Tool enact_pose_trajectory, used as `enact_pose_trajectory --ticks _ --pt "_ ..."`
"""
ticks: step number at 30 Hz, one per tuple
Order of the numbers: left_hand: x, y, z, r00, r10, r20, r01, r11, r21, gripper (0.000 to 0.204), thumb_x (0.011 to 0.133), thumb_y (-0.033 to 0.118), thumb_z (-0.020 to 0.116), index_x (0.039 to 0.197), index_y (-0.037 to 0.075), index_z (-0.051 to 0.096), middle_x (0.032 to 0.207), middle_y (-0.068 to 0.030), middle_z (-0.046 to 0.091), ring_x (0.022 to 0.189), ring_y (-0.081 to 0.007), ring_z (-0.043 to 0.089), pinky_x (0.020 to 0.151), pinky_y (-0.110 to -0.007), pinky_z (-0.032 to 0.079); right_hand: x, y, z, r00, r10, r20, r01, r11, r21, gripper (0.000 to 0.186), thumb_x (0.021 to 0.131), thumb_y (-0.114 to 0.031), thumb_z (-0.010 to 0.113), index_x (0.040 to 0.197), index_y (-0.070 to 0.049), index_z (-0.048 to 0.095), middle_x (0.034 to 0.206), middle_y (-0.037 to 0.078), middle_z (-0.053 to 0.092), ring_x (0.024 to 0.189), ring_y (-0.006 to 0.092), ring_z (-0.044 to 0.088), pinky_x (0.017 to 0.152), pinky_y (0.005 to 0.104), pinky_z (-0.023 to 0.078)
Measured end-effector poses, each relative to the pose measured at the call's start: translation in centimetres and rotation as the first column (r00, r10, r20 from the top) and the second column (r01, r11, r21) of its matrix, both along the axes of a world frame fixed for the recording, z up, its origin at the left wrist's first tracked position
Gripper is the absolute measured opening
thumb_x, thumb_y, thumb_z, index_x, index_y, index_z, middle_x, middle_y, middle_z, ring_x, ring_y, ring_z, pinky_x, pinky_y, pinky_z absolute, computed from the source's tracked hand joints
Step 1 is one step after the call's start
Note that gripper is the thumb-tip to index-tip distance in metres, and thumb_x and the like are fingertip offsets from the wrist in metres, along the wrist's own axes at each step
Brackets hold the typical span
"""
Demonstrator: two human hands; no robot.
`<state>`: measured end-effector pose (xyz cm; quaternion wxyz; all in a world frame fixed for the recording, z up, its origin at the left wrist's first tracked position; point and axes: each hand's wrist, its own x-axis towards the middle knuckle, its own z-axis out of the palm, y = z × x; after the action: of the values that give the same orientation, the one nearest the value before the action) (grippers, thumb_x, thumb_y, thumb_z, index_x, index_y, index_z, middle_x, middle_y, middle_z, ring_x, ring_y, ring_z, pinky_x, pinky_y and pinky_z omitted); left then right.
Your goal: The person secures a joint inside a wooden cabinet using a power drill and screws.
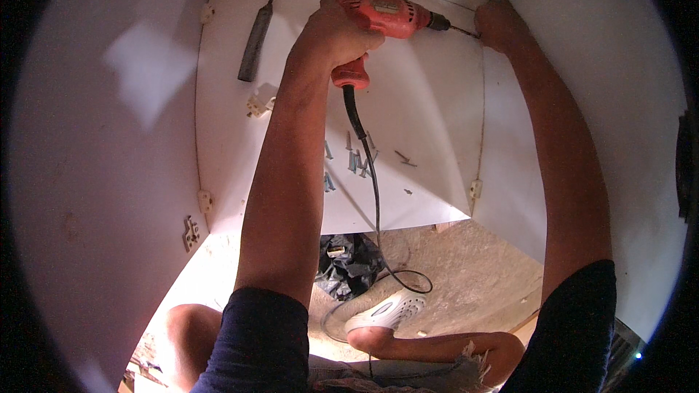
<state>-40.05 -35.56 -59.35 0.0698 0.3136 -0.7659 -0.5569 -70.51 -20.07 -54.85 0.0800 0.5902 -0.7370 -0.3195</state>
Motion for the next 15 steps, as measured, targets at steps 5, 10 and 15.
enact_pose_trajectory --ticks 5,10,15 --pt "-0.8 0.9 -0.6 0.993 0.108 0.052 -0.11 0.992 0.055 0.086 0.071 0.024 0.082 0.135 -0.018 0.044 0.097 -0.0222 0.077 0.086 -0.0306 0.079 0.082 -0.039 0.065 -1.3 0.8 -0.4 1.0 -0.008 0.001 0.008 0.999 -0.042 0.008 0.074 -0.01 0.082 0.081 -0.006 0.082 0.09 0.018 0.077 0.094 0.036 0.074 0.097 0.047 0.055" --pt "-2.8 1.8 -3.4 0.966 0.257 -0.041 -0.259 0.937 -0.234 0.031 0.075 0.013 0.077 0.102 -0.003 0.072 0.078 -0.0106 0.075 0.065 -0.0188 0.074 0.06 -0.036 0.063 -1.2 0.4 -0.8 0.999 -0.024 0.024 0.026 0.999 -0.044 0.009 0.075 -0.009 0.08 0.083 -0.004 0.081 0.09 0.019 0.077 0.094 0.0372 0.073 0.099 0.047 0.054" --pt "-2.4 1.4 -2.0 0.986 0.166 -0.001 -0.163 0.966 -0.201 0.03 0.073 0.012 0.077 0.1 -0.002 0.073 0.077 -0.0109 0.075 0.066 -0.0192 0.075 0.06 -0.036 0.062 -0.7 0.4 -0.4 0.999 0.046 0.02 -0.044 0.993 -0.109 0.008 0.078 -0.008 0.079 0.083 -0.002 0.08 0.091 0.018 0.076 0.094 0.0369 0.073 0.097 0.0476 0.055"
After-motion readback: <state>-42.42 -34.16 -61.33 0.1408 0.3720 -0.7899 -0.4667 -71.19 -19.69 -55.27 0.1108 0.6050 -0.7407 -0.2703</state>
